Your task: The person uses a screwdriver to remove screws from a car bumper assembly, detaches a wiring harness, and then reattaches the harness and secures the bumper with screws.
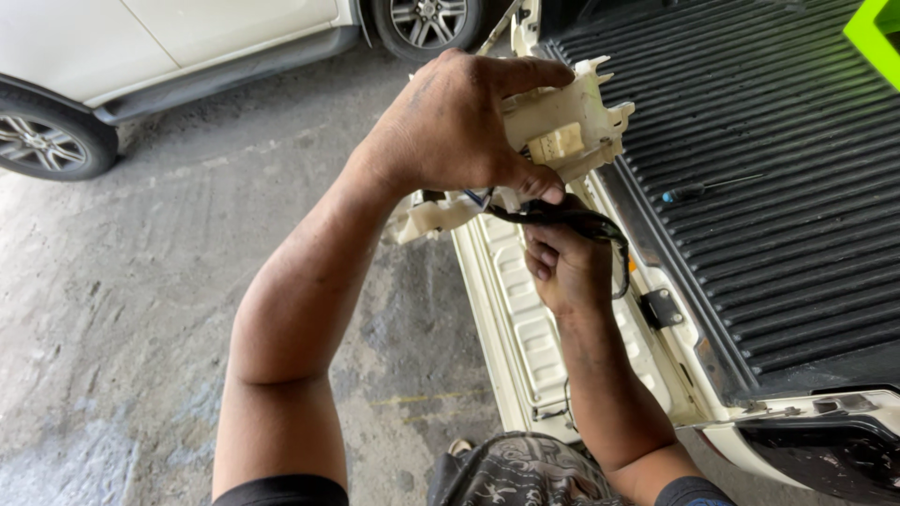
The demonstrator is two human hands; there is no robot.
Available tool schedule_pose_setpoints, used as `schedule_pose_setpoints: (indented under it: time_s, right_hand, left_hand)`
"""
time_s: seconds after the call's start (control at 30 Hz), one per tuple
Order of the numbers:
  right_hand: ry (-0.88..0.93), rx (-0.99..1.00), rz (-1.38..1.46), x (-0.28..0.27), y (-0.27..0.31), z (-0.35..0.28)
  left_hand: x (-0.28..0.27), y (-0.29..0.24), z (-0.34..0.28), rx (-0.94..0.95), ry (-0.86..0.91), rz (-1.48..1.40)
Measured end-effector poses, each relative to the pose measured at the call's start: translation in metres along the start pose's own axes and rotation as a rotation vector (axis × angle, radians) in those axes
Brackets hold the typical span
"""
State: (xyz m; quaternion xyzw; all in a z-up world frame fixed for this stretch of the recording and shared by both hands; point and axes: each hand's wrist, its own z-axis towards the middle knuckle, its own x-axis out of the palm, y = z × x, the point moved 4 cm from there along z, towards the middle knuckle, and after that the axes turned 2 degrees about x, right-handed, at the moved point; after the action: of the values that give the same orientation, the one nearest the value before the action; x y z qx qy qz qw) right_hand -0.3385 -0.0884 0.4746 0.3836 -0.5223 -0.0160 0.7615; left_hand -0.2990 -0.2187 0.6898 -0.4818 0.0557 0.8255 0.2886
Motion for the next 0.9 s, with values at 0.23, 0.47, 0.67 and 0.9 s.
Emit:
schedule_pose_setpoints:
  time_s: [0.23, 0.47, 0.67, 0.9]
  right_hand:
    - [-0.21, -0.275, -0.164, 0.001, -0.007, 0.001]
    - [-0.219, -0.623, -0.39, 0.003, -0.025, 0.001]
    - [-0.114, -0.881, -0.76, 0.011, -0.021, 0.002]
    - [-0.089, -0.761, -0.544, 0.022, -0.024, 0.0]
  left_hand:
    - [0.003, 0.003, 0.01, -0.008, -0.002, 0.016]
    - [-0.001, 0.004, 0.012, -0.011, 0.018, -0.021]
    - [-0.009, 0.002, 0.007, 0.018, 0.003, -0.009]
    - [-0.015, 0.002, 0.001, -0.085, 0.051, -0.04]
